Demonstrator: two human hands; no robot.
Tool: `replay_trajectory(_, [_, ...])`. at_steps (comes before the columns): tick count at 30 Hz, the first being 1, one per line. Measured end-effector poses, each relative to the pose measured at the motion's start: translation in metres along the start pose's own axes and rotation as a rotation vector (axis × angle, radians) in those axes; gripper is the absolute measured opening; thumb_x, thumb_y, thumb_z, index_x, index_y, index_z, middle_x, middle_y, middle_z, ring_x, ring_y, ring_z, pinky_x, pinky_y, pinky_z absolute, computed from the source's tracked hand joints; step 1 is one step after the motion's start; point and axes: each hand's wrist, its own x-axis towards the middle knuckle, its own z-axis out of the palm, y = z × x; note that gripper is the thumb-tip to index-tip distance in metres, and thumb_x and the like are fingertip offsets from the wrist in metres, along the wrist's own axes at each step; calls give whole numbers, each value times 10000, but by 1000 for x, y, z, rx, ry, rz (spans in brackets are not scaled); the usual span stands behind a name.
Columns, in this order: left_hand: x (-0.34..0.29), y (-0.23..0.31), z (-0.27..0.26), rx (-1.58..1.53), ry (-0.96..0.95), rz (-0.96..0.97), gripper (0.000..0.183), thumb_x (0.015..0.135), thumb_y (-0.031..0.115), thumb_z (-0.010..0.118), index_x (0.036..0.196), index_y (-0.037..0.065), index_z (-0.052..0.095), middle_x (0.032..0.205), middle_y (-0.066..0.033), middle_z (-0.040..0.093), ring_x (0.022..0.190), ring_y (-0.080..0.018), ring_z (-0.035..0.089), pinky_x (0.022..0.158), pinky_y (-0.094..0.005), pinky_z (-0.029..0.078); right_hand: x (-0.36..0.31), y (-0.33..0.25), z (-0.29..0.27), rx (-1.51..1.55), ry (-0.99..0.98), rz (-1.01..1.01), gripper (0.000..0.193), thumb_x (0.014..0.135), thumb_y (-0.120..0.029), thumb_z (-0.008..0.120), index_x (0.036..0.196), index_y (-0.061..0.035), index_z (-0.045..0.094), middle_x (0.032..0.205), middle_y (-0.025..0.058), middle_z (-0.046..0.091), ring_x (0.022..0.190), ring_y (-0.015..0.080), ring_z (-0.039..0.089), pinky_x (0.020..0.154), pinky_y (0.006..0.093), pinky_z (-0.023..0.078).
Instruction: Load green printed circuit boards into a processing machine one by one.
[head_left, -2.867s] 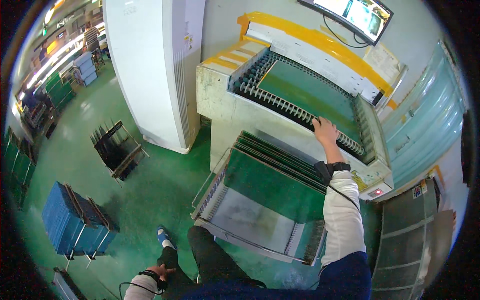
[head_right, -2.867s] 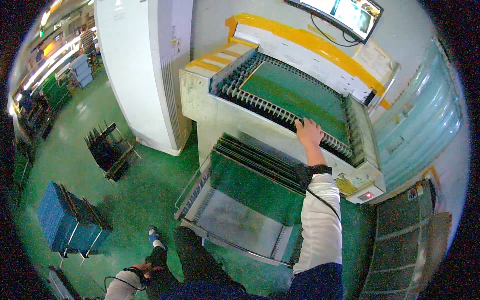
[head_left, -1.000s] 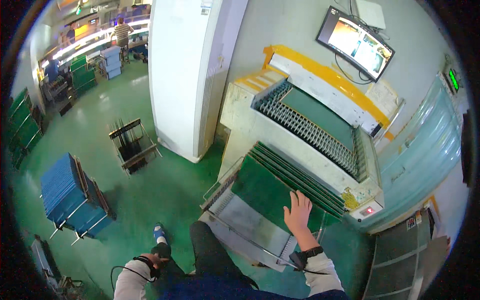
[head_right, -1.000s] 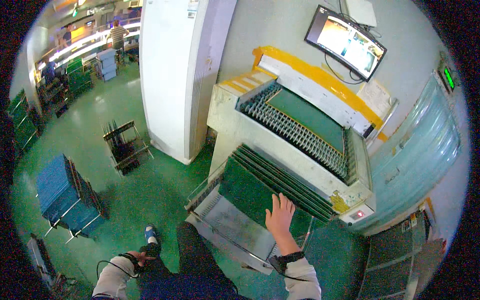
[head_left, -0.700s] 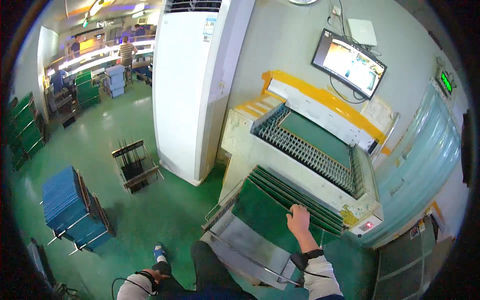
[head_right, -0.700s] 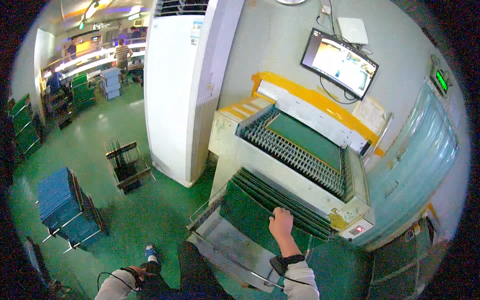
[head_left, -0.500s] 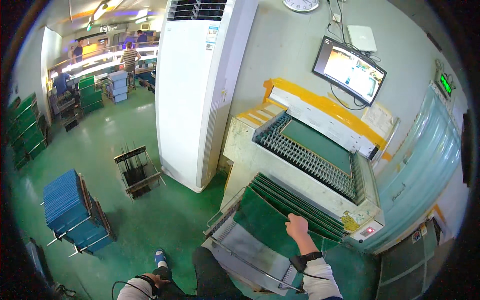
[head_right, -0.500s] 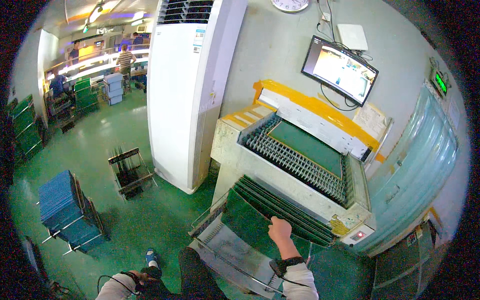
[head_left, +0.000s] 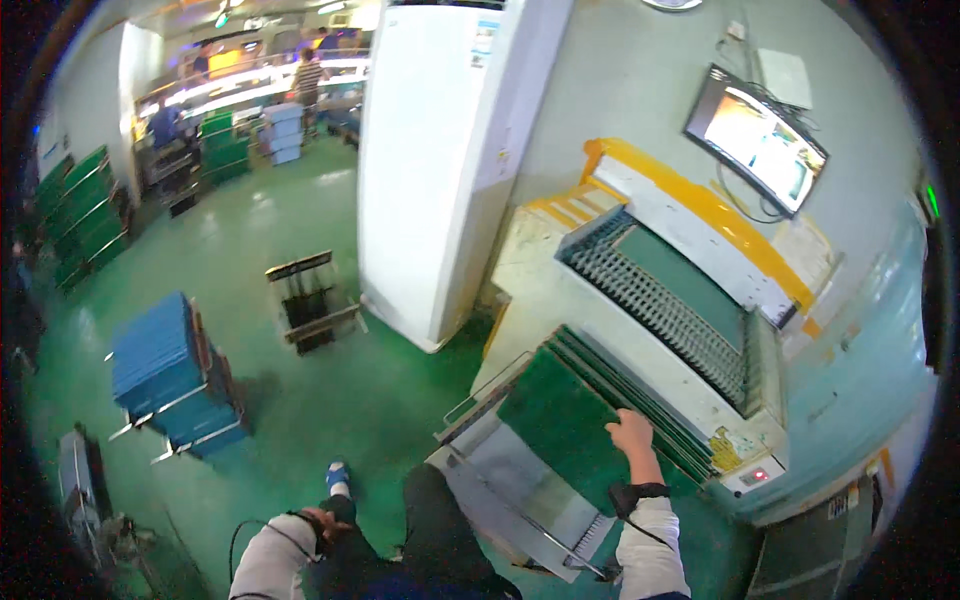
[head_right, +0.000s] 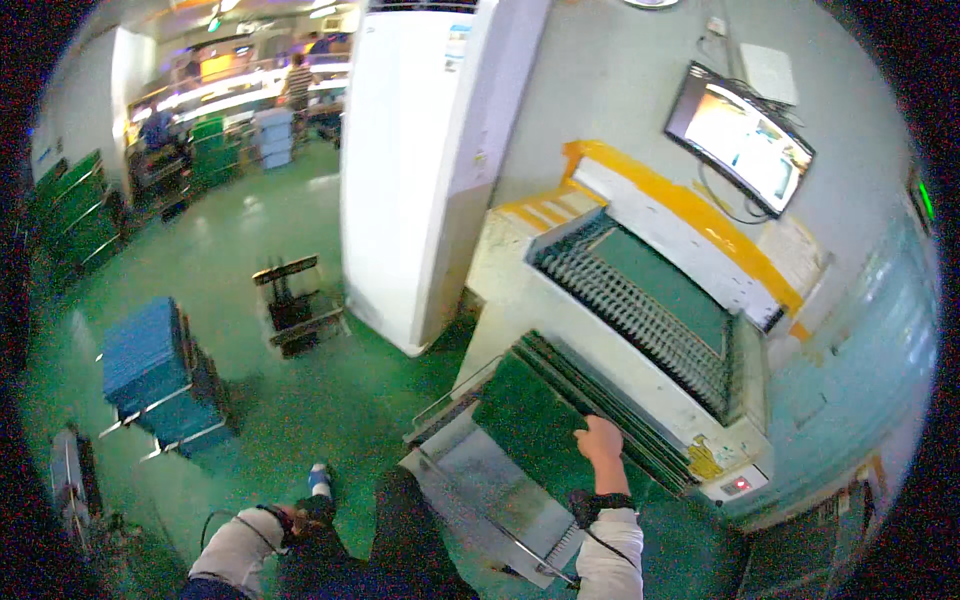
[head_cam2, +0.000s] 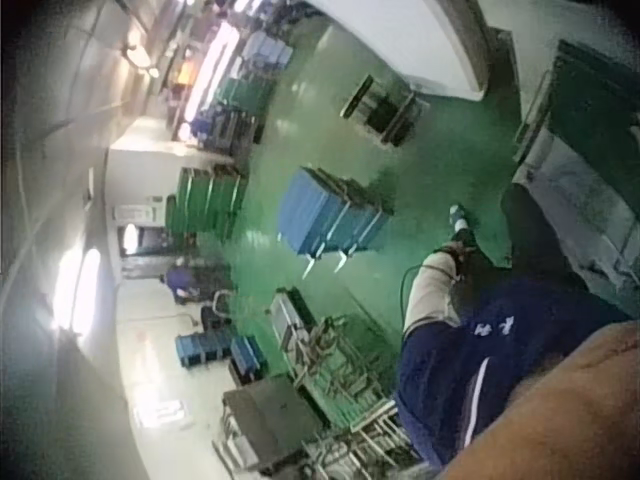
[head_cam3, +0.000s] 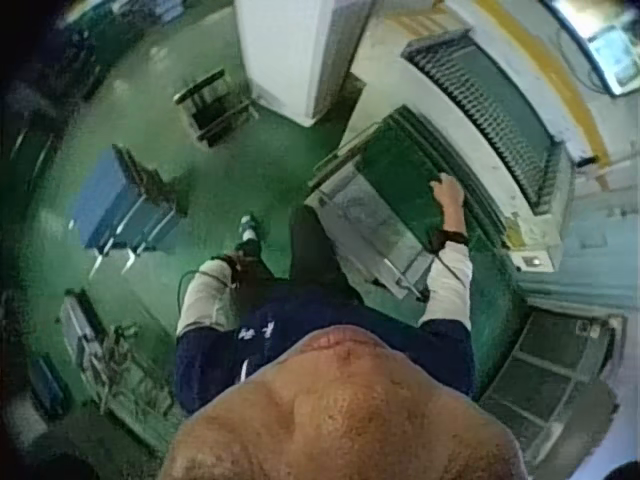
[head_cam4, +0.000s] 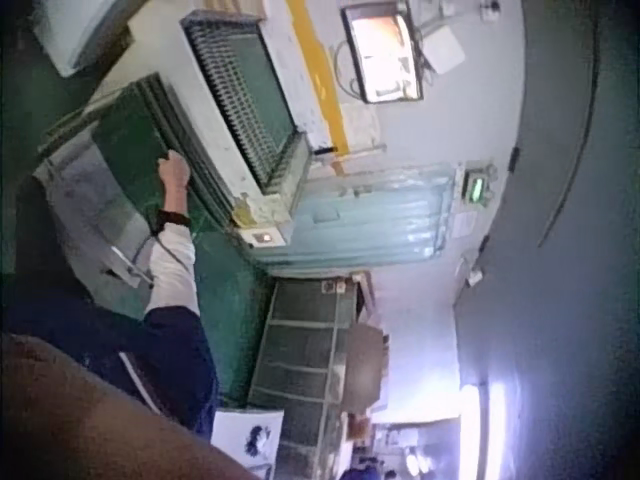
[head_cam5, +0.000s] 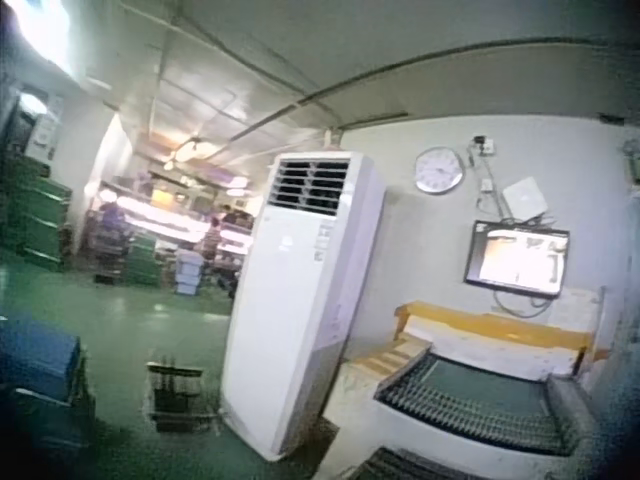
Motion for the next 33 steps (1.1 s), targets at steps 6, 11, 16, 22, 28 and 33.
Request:
replay_trajectory(6, [-27,61,-78,76,-203,-107,523,811,463,533,1251,185,482,1041,-155,626,967,-323,603,791,-411,481,2,33,4,-46,-26,87,542,731,-331,668,1156,-13,560,1177,177,564,1092,312,532,903,401,427])
replay_trajectory(11, [14,12,-15,-41,-340,27,712,782,652,465,1280,143,451,1147,-148,574,1112,-328,528,896,-483,415,7,6,-3,-14,-56,92,524,725,-306,679,1142,-10,567,1157,183,572,1074,321,540,897,407,429])
replay_trajectory(16, [-13,40,-51,-19,-289,-27,602,805,585,485,1243,174,467,1051,-146,596,1003,-320,567,815,-458,444,3,15,2,-12,9,107,529,724,-292,684,1155,-13,558,1152,183,573,1074,324,538,901,414,425])
replay_trajectory(22, [-40,53,-75,-37,-236,-84,472,831,504,510,1199,210,485,935,-144,624,872,-312,613,717,-429,480,6,13,4,-16,-7,133,531,724,-271,683,1172,-21,547,1182,176,556,1096,322,524,901,412,427])
replay_trajectory(28, [-35,57,-76,-94,-300,-206,771,739,763,392,1040,93,626,1024,-145,635,1037,-314,577,874,-467,431,6,20,14,-40,117,94,477,727,-272,681,1130,-41,575,1111,164,594,1034,322,559,866,409,445])
replay_trajectory(33, [-25,50,-59,-132,-232,-218,787,728,775,381,1031,89,622,989,-116,652,1001,-298,595,855,-440,447,6,20,15,-35,133,90,506,713,-275,690,1145,-40,571,1112,164,594,1033,319,560,861,410,446])
